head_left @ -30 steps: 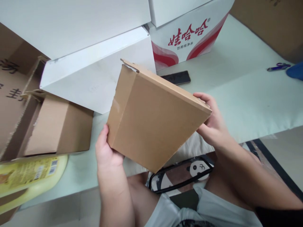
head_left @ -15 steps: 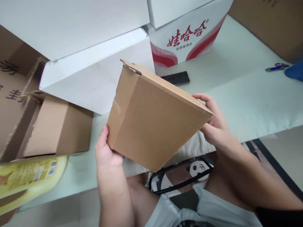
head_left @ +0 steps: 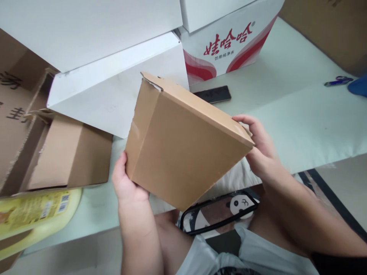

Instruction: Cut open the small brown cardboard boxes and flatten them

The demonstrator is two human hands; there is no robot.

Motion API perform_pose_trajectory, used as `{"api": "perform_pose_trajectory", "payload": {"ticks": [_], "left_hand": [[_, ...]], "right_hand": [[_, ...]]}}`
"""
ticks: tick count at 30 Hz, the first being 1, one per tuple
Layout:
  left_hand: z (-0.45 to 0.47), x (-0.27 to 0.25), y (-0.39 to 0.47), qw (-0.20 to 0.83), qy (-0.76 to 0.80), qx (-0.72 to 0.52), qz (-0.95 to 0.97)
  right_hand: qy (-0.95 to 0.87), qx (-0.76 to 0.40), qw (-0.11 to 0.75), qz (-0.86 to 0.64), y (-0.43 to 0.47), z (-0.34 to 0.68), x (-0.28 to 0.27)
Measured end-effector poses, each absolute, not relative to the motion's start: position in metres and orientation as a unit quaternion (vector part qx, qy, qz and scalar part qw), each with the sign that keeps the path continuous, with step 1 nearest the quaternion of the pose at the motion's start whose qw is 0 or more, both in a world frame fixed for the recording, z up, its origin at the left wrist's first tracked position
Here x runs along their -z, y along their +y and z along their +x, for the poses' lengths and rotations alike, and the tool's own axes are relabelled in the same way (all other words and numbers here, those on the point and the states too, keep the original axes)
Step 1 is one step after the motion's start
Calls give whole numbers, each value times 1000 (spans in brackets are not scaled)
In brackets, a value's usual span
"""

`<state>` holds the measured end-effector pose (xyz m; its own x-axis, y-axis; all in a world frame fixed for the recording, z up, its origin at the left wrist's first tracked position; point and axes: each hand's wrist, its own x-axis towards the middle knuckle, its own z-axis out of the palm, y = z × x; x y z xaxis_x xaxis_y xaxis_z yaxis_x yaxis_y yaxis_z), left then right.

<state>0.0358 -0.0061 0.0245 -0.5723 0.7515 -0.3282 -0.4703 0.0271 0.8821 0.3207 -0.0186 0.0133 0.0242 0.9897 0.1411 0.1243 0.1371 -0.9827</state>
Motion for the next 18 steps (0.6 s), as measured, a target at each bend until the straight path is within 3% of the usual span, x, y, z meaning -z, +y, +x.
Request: {"api": "perform_pose_trajectory", "payload": {"ticks": [8,18], "left_hand": [[36,-26,-2,401,560,-706,168],[39,-29,-3,401,580,-687,174]], "right_hand": [[-560,-496,458,-481,-17,312,-10],[-539,-480,483,-495,-13,320,-5]]}}
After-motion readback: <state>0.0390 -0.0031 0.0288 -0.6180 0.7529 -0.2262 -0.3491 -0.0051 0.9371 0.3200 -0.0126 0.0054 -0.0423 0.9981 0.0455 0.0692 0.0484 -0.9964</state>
